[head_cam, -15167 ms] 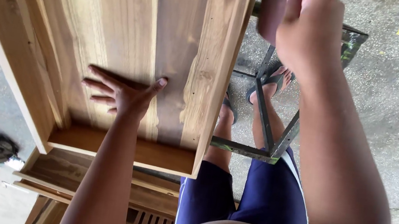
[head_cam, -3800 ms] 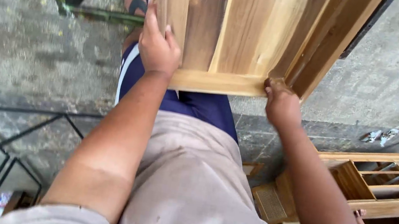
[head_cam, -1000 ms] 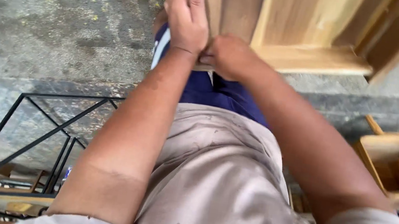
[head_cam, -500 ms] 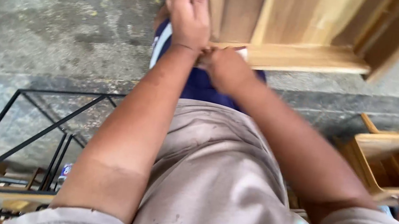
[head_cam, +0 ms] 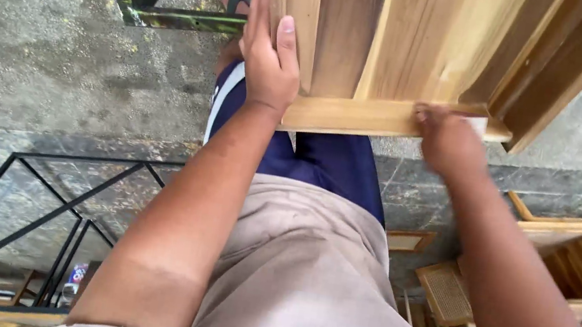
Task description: Sanding and wiping down wooden drawers to prepare them for finishing
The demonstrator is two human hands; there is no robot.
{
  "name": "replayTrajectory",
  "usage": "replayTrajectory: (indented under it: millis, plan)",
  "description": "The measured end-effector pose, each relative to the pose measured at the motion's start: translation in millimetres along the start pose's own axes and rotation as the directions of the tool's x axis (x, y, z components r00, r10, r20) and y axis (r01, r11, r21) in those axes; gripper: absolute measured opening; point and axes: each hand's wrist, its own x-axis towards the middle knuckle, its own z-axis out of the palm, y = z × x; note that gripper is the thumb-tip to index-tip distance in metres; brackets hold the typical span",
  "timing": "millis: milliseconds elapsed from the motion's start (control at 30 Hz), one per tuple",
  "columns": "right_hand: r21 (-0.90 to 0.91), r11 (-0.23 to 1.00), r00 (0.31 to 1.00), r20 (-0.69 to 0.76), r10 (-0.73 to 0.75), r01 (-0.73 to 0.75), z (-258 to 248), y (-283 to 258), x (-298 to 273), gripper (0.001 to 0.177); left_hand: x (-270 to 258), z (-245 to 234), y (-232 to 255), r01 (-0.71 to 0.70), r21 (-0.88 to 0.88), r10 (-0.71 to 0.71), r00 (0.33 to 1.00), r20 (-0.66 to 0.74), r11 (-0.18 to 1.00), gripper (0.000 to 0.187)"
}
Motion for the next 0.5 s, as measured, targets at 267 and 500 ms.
replayTrajectory:
  millis: [267, 500]
  plan:
    - [0.211, 0.890, 0.915, -0.071, -0.398, 0.404, 34, -39, 3, 0.063, -8, -6, 10, 0.026, -0.002, -0.026, 0.999, 0.021, 1.000, 0.053]
    - [0.207, 0.961, 0.981, -0.088, -0.170, 0.185, 68, -17, 26, 0.043, -5, -4, 11, -0.014, -0.031, 0.014, 1.000, 0.014, 0.999, 0.050]
